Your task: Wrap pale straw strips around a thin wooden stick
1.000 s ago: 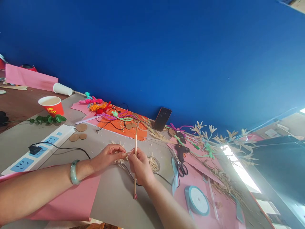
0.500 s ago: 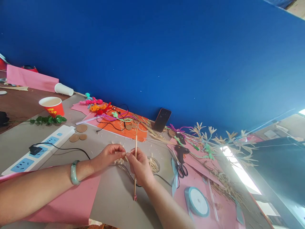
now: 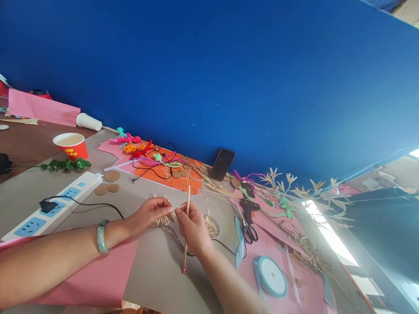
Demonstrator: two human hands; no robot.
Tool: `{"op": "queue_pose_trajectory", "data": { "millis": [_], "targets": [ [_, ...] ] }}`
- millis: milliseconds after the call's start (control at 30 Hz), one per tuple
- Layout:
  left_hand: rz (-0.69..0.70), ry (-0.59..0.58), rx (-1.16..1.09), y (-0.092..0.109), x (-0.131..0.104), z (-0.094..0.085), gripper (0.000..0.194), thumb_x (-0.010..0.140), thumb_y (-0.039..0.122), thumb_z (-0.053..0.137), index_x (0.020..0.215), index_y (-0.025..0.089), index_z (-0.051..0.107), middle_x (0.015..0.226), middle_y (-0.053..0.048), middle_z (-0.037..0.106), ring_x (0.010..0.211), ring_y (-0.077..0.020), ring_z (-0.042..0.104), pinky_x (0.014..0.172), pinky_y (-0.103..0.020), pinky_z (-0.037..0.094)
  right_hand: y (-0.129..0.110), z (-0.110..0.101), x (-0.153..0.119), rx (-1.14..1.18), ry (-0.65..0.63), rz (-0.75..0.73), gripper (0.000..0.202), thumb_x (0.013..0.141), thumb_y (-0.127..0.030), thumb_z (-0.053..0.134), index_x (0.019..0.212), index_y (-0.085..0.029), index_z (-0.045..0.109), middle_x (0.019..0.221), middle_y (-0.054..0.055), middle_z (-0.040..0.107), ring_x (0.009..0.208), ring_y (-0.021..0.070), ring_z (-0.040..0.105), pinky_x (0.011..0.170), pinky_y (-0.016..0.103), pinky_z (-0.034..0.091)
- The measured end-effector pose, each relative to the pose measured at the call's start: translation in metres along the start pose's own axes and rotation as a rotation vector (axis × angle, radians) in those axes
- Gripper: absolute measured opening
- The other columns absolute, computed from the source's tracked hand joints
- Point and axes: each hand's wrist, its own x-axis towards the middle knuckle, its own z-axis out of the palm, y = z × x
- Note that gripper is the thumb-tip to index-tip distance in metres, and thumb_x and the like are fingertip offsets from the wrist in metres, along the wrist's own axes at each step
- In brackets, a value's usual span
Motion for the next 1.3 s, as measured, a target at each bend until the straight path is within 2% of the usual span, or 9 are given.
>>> {"op": "queue_pose_trajectory", "data": {
  "millis": [100,300,500,733,1067,1300],
  "targets": [
    [-0.004,0.016,0.051,-0.0020,0.0010,-0.0013,0.022,0.074,0.034,0.067,0.075,0.013,0.063,0.071,-0.002,0.063,0.068,-0.0131,0.056,0.065,-0.024,0.042,0.0003,-0.0006,0.0007,0.007,0.007,-0.005,0.029,0.076,-0.038,0.067,0.076,-0.021,0.044,0.048,-0.012,0.030,0.039,0.0035,0.017,0.036,0.017,0.013],
    [0.011,0.013,0.054,0.0016,-0.0017,-0.0008,0.018,0.076,0.031,0.065,0.073,0.014,0.064,0.069,-0.002,0.063,0.067,-0.0129,0.056,0.066,-0.024,0.042,-0.0024,0.0012,0.0003,0.012,0.011,-0.001,0.029,0.073,-0.038,0.069,0.074,-0.021,0.044,0.048,-0.012,0.030,0.038,0.0035,0.017,0.036,0.017,0.012],
    [-0.002,-0.005,0.065,0.0001,-0.0017,-0.0013,0.019,0.076,0.032,0.066,0.073,0.013,0.065,0.071,-0.004,0.066,0.068,-0.0139,0.058,0.066,-0.025,0.042,-0.0014,0.0012,0.0003,-0.045,0.001,0.024,0.029,0.073,-0.038,0.068,0.073,-0.019,0.047,0.046,-0.012,0.030,0.037,0.0032,0.019,0.036,0.018,0.013],
    [-0.002,0.024,0.113,0.0005,0.0000,-0.0029,0.025,0.074,0.038,0.068,0.072,0.013,0.065,0.069,-0.004,0.065,0.064,-0.0133,0.056,0.063,-0.025,0.042,-0.0017,0.0026,-0.0009,-0.016,0.020,0.005,0.030,0.073,-0.040,0.068,0.073,-0.020,0.046,0.049,-0.011,0.030,0.039,0.0034,0.018,0.036,0.017,0.013],
    [0.017,0.049,0.022,0.0011,0.0008,-0.0012,0.023,0.075,0.036,0.066,0.073,0.013,0.065,0.070,-0.003,0.065,0.068,-0.0139,0.057,0.067,-0.025,0.043,-0.0026,0.0030,-0.0003,0.047,0.036,-0.021,0.030,0.074,-0.039,0.067,0.075,-0.021,0.043,0.052,-0.011,0.031,0.040,0.0040,0.016,0.035,0.016,0.012],
    [0.041,0.101,0.074,-0.0013,0.0007,-0.0025,0.021,0.074,0.035,0.068,0.073,0.014,0.066,0.071,-0.002,0.065,0.068,-0.0132,0.056,0.068,-0.024,0.042,-0.0028,0.0036,-0.0004,0.042,0.052,-0.018,0.029,0.076,-0.039,0.066,0.076,-0.021,0.043,0.052,-0.011,0.033,0.040,0.0037,0.015,0.036,0.017,0.011]
  ]
}}
